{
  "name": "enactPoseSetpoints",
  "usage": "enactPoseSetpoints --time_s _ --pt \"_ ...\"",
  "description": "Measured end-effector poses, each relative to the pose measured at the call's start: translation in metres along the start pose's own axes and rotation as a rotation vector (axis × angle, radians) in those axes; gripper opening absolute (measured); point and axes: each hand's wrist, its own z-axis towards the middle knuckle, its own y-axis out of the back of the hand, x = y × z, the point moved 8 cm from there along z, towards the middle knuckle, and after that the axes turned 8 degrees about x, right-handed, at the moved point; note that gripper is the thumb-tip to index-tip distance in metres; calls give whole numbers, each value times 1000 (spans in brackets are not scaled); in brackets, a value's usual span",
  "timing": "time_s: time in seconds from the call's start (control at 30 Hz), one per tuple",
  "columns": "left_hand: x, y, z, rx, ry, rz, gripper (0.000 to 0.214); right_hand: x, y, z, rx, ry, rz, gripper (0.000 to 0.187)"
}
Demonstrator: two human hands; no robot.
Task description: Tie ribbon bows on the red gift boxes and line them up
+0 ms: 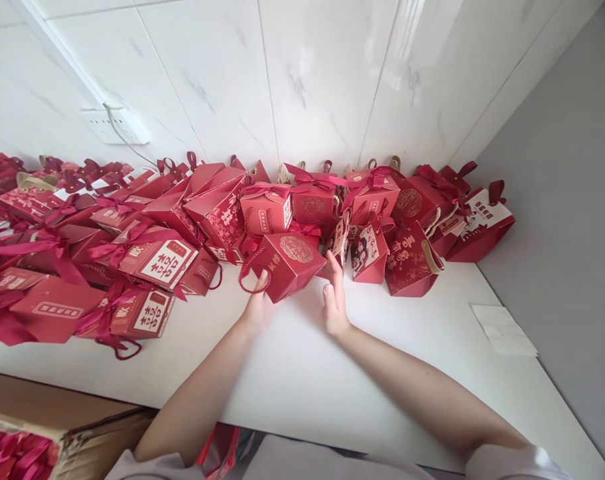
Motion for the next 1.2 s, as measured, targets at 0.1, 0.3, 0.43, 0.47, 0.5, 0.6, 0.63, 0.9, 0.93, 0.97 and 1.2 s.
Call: enactPoseSetpoints --time_s 0.1,0.3,0.43,0.47,0.5,0.6,0.63,0.9,0.93,0.97,1.2 --pt "-23 20 1 -61 -187 286 70 2 -2 2 72 90 39 83" --pt "-56 38 -2 89 -98 709 93 -9 -8 8 241 49 -107 89" --pt "-73 37 -12 149 -6 955 102 0 -11 9 291 110 -191 102" --pt "-72 36 -14 177 32 968 101 1 -14 8 320 116 -191 107" --pt "-70 33 -15 215 71 967 101 -1 -18 6 361 108 -183 112" --pt "-60 27 -17 321 162 911 106 -14 -31 1 477 18 -150 123" --pt "-57 26 -17 348 176 890 109 -19 -34 0 497 -12 -143 124" --pt "-46 41 -18 469 192 948 110 -19 -33 5 544 13 -65 109" --pt "-47 42 -21 498 203 966 106 -16 -31 5 554 22 -56 106" --pt "-48 43 -24 522 222 973 99 -14 -30 5 570 31 -50 104" --pt "-126 13 -46 39 -25 1151 53 -17 -33 -5 757 -2 36 113"
